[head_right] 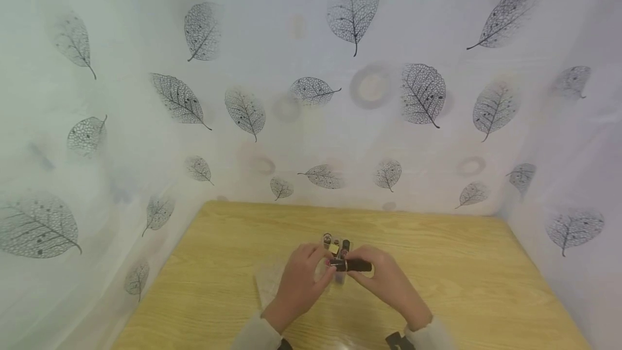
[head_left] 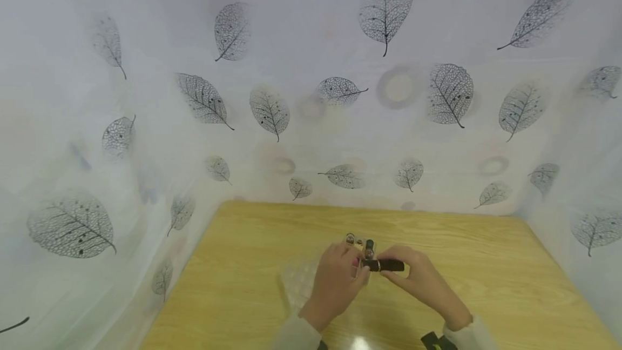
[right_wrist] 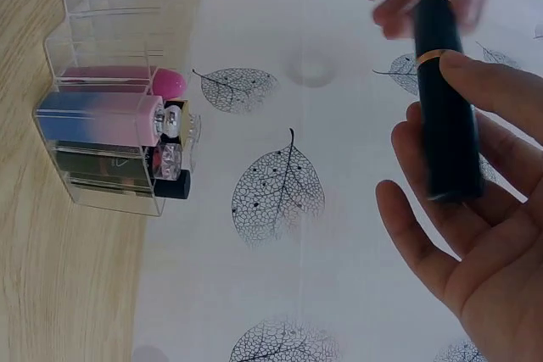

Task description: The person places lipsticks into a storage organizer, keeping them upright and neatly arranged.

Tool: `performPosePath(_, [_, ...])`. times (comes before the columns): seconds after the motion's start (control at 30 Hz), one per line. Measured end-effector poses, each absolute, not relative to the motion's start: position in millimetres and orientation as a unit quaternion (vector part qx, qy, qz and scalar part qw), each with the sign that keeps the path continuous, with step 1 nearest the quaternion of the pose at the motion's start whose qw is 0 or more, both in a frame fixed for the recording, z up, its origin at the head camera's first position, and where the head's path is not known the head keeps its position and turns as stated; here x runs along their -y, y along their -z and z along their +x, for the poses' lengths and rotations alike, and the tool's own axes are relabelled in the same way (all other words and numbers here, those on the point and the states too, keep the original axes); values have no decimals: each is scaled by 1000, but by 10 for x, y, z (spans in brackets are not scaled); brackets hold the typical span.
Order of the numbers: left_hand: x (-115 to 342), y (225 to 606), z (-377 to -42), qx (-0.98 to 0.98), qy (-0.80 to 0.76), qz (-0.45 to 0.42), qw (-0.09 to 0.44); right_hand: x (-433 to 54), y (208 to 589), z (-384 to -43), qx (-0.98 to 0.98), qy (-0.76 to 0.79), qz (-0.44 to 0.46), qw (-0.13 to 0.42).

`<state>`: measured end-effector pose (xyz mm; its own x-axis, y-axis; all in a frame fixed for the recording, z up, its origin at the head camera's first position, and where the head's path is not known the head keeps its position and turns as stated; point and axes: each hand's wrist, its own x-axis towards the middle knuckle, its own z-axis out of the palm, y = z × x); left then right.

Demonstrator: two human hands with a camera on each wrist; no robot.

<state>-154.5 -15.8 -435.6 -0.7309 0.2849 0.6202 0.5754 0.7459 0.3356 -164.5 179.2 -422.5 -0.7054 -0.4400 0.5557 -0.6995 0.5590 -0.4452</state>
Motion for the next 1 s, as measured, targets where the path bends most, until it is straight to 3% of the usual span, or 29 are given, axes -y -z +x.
performPosePath(0.27, [177, 4516, -1558, 911, 208, -266, 236, -1821, 4197, -1668, 857, -329, 343, 200])
performPosePath(1.0, [122, 4565, -1532, 916, 187, -279, 221, -1706, 4217, -1668, 830, -380, 372, 170])
